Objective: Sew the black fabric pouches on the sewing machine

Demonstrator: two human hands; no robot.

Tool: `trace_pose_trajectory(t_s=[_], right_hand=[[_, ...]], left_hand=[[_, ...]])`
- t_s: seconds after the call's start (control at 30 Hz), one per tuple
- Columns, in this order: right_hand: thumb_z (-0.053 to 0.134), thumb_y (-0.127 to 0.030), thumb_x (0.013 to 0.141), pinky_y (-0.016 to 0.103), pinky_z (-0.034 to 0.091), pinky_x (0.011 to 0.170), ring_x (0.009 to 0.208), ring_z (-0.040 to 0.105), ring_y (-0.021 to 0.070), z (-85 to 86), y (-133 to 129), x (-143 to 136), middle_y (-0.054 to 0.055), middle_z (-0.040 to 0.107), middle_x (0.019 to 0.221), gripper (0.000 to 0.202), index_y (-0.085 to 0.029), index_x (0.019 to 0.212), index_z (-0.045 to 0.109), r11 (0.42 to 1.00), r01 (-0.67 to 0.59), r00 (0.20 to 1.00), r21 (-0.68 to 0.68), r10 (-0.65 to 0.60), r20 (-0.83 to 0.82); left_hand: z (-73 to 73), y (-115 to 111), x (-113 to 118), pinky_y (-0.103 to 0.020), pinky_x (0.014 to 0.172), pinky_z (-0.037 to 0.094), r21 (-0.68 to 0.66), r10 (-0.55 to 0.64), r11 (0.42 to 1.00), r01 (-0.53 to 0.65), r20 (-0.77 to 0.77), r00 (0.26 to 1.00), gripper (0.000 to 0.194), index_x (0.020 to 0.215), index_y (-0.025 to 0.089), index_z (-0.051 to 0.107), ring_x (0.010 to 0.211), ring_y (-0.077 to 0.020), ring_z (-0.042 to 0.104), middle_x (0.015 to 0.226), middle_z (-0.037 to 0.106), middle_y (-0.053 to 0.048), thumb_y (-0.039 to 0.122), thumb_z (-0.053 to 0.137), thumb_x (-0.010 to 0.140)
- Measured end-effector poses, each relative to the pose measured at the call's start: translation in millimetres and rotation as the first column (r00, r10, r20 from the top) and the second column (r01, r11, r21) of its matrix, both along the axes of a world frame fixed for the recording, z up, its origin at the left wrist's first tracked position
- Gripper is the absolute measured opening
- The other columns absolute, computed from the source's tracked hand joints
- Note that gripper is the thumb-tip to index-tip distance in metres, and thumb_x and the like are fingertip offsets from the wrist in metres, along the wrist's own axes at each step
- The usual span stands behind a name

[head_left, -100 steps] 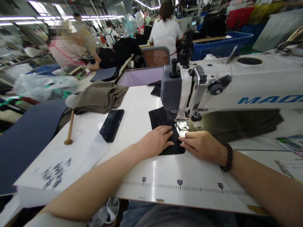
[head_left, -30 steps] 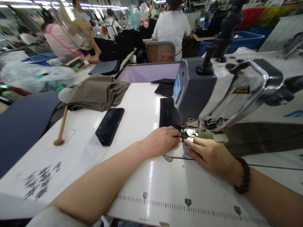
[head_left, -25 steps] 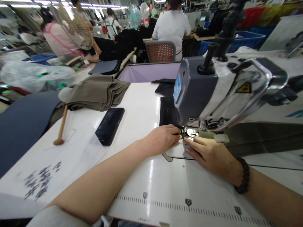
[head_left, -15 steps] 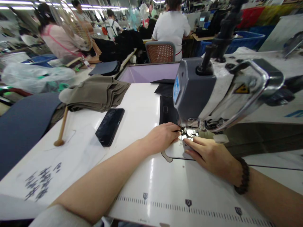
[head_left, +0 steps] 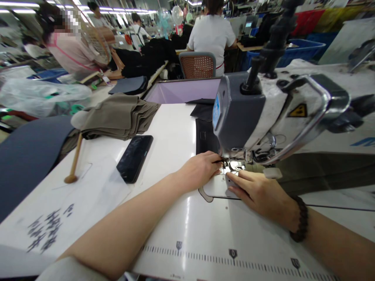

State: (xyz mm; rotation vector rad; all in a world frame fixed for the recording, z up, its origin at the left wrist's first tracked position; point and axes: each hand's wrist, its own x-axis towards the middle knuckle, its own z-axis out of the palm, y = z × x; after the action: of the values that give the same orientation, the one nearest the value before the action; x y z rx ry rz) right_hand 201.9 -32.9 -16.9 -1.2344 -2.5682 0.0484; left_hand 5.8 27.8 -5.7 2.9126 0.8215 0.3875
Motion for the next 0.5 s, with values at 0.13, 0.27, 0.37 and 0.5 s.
trace_pose_trajectory(t_s=[0.13,0.27,0.37,0.5], right_hand=[[0.037,-0.034,0.087,0.022,0.041,0.054,0.066,0.058,0.0128,0.6,0.4,-0.3,0.005,0.062,0.079,0.031,-0.016,0.101,0.058,1.000,-0.005,1.000,0.016,0.005,-0.012],[0.036,-0.034,0.088,0.021,0.040,0.052,0.065,0.057,0.0122,0.7,0.2,-0.6,0.005,0.062,0.078,0.031,-0.016,0.102,0.058,1.000,-0.003,1.000,0.024,0.003,-0.014],[0.036,-0.032,0.088,0.021,0.042,0.056,0.068,0.058,0.0122,-1.3,-0.4,0.2,0.006,0.063,0.082,0.031,-0.017,0.103,0.057,1.000,-0.011,1.000,0.029,0.012,-0.026],[0.036,-0.031,0.088,0.023,0.044,0.060,0.070,0.059,0.0128,-4.7,-0.8,2.4,0.007,0.064,0.084,0.031,-0.015,0.104,0.057,1.000,-0.016,0.999,0.027,0.017,-0.037]], left_hand=[[2.1,-1.4,0.1,-0.030,0.079,0.046,-0.002,0.016,1.000,-0.016,-0.027,0.999,0.017,0.090,0.013,0.060,0.090,-0.0186,0.052,0.096,0.058,-0.005,0.022,0.047,0.085],[9.3,-13.1,2.6,-0.030,0.074,0.046,-0.004,0.073,0.997,-0.073,-0.113,0.991,0.020,0.088,0.012,0.060,0.086,-0.0185,0.052,0.090,0.057,-0.006,0.027,0.046,0.086],[14.7,-24.4,5.3,-0.030,0.066,0.045,-0.005,0.097,0.995,-0.099,-0.173,0.980,0.025,0.081,0.012,0.060,0.077,-0.0187,0.052,0.083,0.055,-0.006,0.030,0.044,0.087],[17.9,-30.7,5.6,-0.029,0.069,0.043,-0.044,-0.005,0.999,-0.003,-0.180,0.984,0.026,0.075,0.013,0.061,0.076,-0.0168,0.052,0.078,0.056,-0.005,0.027,0.043,0.088]])
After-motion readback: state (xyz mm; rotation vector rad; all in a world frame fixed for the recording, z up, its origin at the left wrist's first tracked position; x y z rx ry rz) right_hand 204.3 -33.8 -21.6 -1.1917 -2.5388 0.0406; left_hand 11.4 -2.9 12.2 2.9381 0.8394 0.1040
